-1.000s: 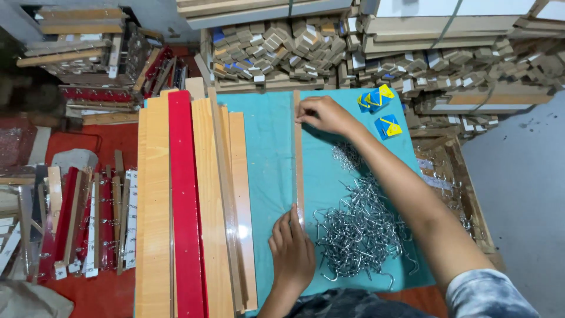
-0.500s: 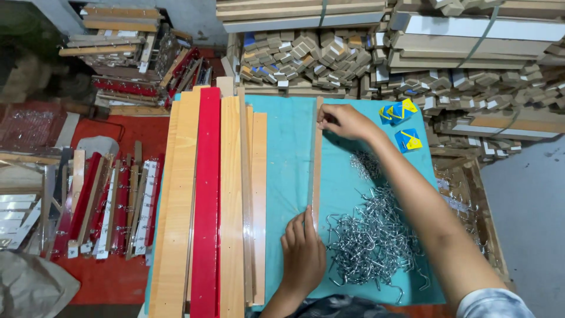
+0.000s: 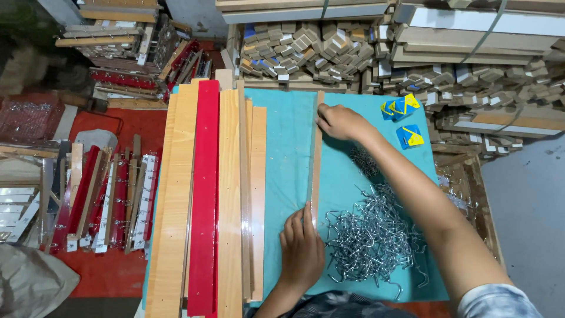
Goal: Assembling metal hooks onto wooden strips to create racks by inserting them into pre-drilled holes.
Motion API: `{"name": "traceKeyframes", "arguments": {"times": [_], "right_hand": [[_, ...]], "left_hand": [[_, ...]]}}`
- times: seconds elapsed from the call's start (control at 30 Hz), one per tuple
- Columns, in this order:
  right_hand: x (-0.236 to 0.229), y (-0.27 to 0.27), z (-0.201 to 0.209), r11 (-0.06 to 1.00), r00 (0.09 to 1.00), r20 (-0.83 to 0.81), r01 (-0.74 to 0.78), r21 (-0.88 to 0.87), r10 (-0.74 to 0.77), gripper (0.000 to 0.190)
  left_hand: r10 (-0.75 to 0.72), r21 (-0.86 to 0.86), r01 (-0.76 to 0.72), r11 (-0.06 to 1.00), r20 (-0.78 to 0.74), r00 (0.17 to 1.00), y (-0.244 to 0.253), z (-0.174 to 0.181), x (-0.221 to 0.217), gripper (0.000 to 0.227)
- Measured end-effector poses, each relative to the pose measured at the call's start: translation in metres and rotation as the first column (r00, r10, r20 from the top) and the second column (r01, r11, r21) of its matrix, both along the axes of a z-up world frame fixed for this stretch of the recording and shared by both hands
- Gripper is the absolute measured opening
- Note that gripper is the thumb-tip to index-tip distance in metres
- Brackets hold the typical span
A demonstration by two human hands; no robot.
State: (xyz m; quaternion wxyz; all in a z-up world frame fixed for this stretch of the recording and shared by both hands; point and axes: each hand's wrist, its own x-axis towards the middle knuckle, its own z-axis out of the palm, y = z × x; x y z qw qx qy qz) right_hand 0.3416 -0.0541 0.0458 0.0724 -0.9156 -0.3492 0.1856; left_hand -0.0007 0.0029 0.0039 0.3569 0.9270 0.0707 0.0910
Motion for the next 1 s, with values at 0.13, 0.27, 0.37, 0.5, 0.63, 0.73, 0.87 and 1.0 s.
{"name": "traceKeyframes", "arguments": {"times": [0.13,0.27,0.37,0.5,0.63,0.73,0.87,1.0], "right_hand": [[0.030,-0.014,-0.005,0.975,0.974,0.059,-0.220,-0.004,0.220,0.024],[0.044,-0.018,-0.016,0.808,0.662,0.466,-0.507,-0.298,0.587,0.019],[0.046,-0.016,-0.011,0.757,0.565,0.511,-0.552,-0.350,0.648,0.023],[0.020,0.000,-0.023,0.982,0.960,0.204,-0.186,-0.036,0.190,0.024],[0.027,0.010,-0.025,0.984,0.984,-0.093,0.162,0.075,-0.155,0.033],[0.036,0.006,-0.014,0.994,0.994,-0.009,-0.112,-0.010,0.112,0.036],[0.035,-0.003,-0.002,0.914,0.879,0.256,-0.374,-0.156,0.403,0.025],[0.053,-0.010,-0.017,0.661,0.421,0.545,-0.647,-0.380,0.725,0.033]], "left_hand": [[-0.010,0.019,0.011,1.000,-0.002,1.000,-0.001,-0.004,0.000,0.063],[-0.017,0.019,0.017,1.000,-0.033,0.999,-0.001,-0.004,-0.001,0.062],[-0.014,0.035,0.015,0.999,-0.031,0.999,-0.001,-0.004,0.000,0.063],[-0.013,0.022,0.014,1.000,-0.032,0.999,-0.002,-0.001,-0.001,0.064],[-0.018,0.001,0.018,1.000,-0.035,0.999,-0.001,0.000,-0.001,0.064],[-0.011,0.019,0.011,1.000,-0.021,1.000,0.000,0.004,0.001,0.064],[-0.013,-0.003,0.013,1.000,-0.036,0.999,0.000,0.001,0.002,0.063],[-0.009,-0.014,0.008,1.000,-0.028,1.000,0.001,0.001,0.000,0.063]]}}
